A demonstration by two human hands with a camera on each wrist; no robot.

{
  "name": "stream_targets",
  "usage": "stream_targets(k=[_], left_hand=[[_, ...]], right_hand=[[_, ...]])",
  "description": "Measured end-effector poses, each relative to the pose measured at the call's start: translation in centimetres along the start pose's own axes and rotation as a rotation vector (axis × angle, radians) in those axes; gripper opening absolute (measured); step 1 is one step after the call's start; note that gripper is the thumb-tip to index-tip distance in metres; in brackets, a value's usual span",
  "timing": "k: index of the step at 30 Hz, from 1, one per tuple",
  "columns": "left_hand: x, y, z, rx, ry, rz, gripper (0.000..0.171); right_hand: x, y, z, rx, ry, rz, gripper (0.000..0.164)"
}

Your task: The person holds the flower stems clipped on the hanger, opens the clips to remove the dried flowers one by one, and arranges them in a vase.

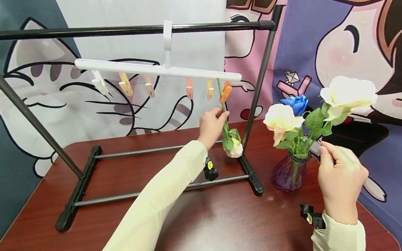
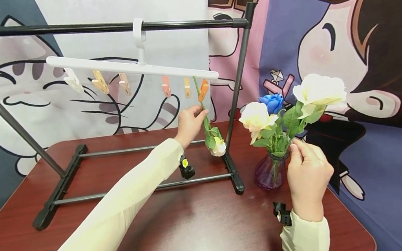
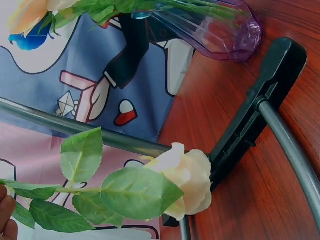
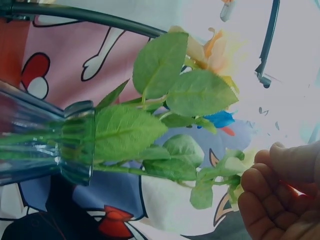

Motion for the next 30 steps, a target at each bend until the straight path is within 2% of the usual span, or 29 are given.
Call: stream_targets(k=[8, 15, 23, 30], left_hand=[[0.2, 0.0, 0.4, -0.004, -0.013, 0.016, 0.022], [0.1, 0.1, 0.5, -0.015, -0.024, -0.019, 0.021], [0.4, 1.4, 1.2, -0.048, -0.018, -0.047, 0.019], [0.9, 2.7, 1.2, -0.040, -0.007, -0.034, 0.018]], right_hand=[[1.4, 0.1, -1.0, 0.032, -0.027, 0.038, 0.013], [2.5, 0.1, -1.8, 0.038, -0.081, 0.050, 0.012], [4.6, 0.1, -3.6, 0.072, -0.155, 0.071, 0.013], [7.2, 0.2, -5.8, 0.141, -0.222, 0.117, 0.016]])
Point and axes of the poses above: each hand's wrist, its own y-axis away from the middle knuckle, its own z-axis out of the back of the hand, x = y × z, the point moved 10 cm from there along -y, towards the middle knuckle, and after that the axes turned 2 degrees about x, right-handed, at the moved point
